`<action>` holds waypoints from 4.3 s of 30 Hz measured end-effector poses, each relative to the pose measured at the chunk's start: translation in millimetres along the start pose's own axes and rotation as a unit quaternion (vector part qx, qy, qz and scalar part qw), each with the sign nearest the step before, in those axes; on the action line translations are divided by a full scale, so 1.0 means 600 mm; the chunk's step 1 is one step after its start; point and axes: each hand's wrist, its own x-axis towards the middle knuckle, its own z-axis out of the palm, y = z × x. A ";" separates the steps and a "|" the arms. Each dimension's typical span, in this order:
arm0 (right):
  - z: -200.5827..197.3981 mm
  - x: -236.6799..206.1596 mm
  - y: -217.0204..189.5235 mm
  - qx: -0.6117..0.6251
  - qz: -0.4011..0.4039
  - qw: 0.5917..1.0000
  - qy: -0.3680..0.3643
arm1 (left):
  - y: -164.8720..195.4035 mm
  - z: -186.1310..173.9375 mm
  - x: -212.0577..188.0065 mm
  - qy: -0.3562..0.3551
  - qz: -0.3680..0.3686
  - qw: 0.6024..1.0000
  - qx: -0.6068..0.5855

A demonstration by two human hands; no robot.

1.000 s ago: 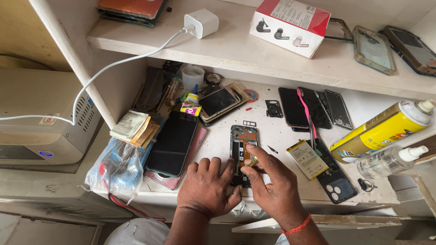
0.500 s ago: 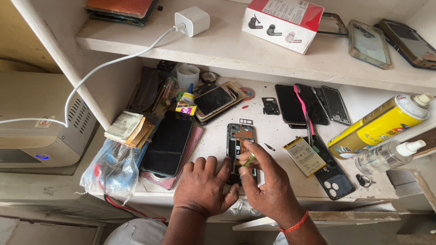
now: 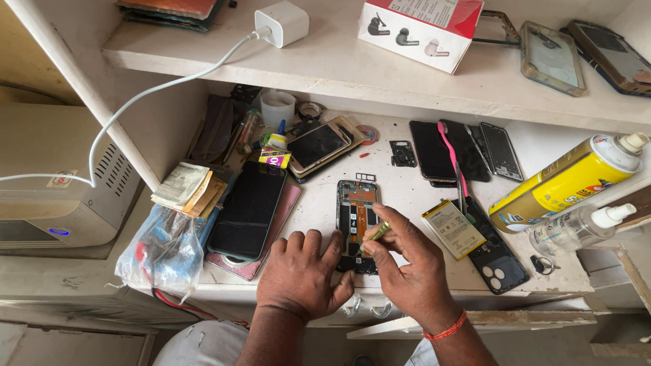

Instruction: The person removes the battery from a disassembled smartphone using a prying tool, then uses a screwdriver to loosen screws on the motherboard. The person then picks up a separate smartphone and wipes its screen with a cloth.

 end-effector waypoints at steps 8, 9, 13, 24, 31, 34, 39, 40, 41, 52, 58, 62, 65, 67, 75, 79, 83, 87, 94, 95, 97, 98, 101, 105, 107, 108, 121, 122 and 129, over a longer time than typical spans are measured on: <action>-0.004 0.006 -0.010 0.020 0.025 0.999 -0.027 | 0.000 0.000 -0.001 0.013 0.005 1.000 0.006; -0.003 0.007 -0.011 0.023 0.029 0.999 -0.027 | 0.000 0.001 0.000 0.013 0.006 1.000 0.006; -0.004 0.009 -0.014 0.043 0.037 0.998 -0.036 | 0.000 0.001 -0.001 0.011 0.003 1.000 0.005; -0.006 0.014 -0.005 -0.019 -0.006 1.000 -0.010 | 0.001 -0.001 -0.001 0.007 0.003 1.000 0.006; -0.015 0.013 -0.002 -0.023 0.009 0.999 -0.037 | 0.000 0.000 0.001 -0.013 -0.002 1.000 0.008; -0.012 0.017 -0.003 0.000 -0.007 0.999 -0.052 | 0.000 -0.002 0.000 -0.005 0.002 1.000 0.008; -0.005 0.013 -0.003 0.018 0.011 0.998 -0.065 | 0.000 -0.001 0.000 0.012 0.006 1.000 0.007; -0.004 0.012 -0.001 0.021 0.018 0.997 -0.067 | 0.000 -0.001 0.000 0.011 0.004 1.000 0.006; -0.004 0.010 0.002 0.024 0.025 0.997 -0.069 | 0.000 0.000 0.000 0.009 0.003 1.000 0.005; 0.025 -0.012 0.007 0.073 0.027 0.996 0.041 | 0.000 -0.003 0.001 0.011 0.000 1.000 0.021; 0.017 0.000 -0.007 0.003 -0.014 1.000 0.025 | 0.002 -0.004 0.003 -0.053 -0.034 0.998 0.018; 0.015 0.000 -0.009 -0.046 0.005 0.998 0.046 | 0.003 -0.006 0.005 -0.049 -0.037 0.998 0.024; 0.019 -0.002 -0.012 0.058 0.023 0.997 0.042 | 0.003 -0.007 0.006 -0.052 -0.039 0.998 0.020; 0.018 -0.003 -0.015 0.039 0.012 0.999 0.036 | 0.003 -0.007 0.006 -0.045 -0.038 0.998 0.015; 0.019 0.000 -0.019 0.004 0.016 0.998 0.067 | 0.002 -0.003 0.002 -0.020 -0.026 0.999 0.002; 0.017 -0.002 -0.018 -0.060 -0.007 0.995 0.080 | 0.001 -0.002 0.003 -0.012 -0.023 1.000 0.001; 0.021 -0.001 -0.020 0.020 0.055 0.993 0.100 | 0.000 -0.001 0.001 -0.012 -0.022 1.000 0.001; 0.018 0.001 -0.029 0.002 0.027 0.996 0.081 | 0.002 -0.001 0.002 -0.025 -0.025 0.999 0.001; 0.015 0.005 -0.041 -0.041 0.003 0.996 0.078 | 0.001 -0.003 0.002 -0.029 -0.025 0.999 0.001; 0.015 0.005 -0.041 -0.020 0.004 0.997 0.076 | 0.001 -0.004 0.002 -0.024 -0.023 0.999 0.001; 0.015 0.007 -0.041 -0.056 -0.016 0.996 0.073 | 0.001 -0.004 0.003 -0.023 -0.022 0.999 0.000; 0.015 0.007 -0.041 -0.073 -0.026 0.994 0.071 | 0.002 -0.005 0.002 -0.025 -0.023 0.999 0.000; 0.015 0.007 -0.041 -0.072 0.005 0.994 0.078 | 0.002 -0.006 0.003 -0.030 -0.025 0.999 0.001; 0.014 0.006 -0.042 -0.025 -0.017 0.998 0.061 | 0.002 -0.007 0.003 -0.022 -0.024 0.999 0.000; 0.017 0.005 -0.042 -0.082 -0.067 0.992 0.076 | 0.003 -0.007 0.004 -0.034 -0.028 0.999 0.001; 0.018 0.005 -0.042 -0.062 -0.039 0.994 0.080 | 0.003 -0.007 0.004 -0.040 -0.029 0.999 0.003; 0.021 -0.001 -0.031 0.004 0.038 0.996 0.077 | 0.003 -0.005 0.003 -0.038 -0.028 0.999 0.002; 0.021 -0.002 -0.030 0.017 0.030 0.997 0.070 | 0.003 -0.005 0.003 -0.037 -0.027 0.999 0.002; 0.028 -0.004 -0.032 0.040 0.064 0.994 0.084 | 0.002 -0.006 0.004 -0.047 -0.029 0.998 0.004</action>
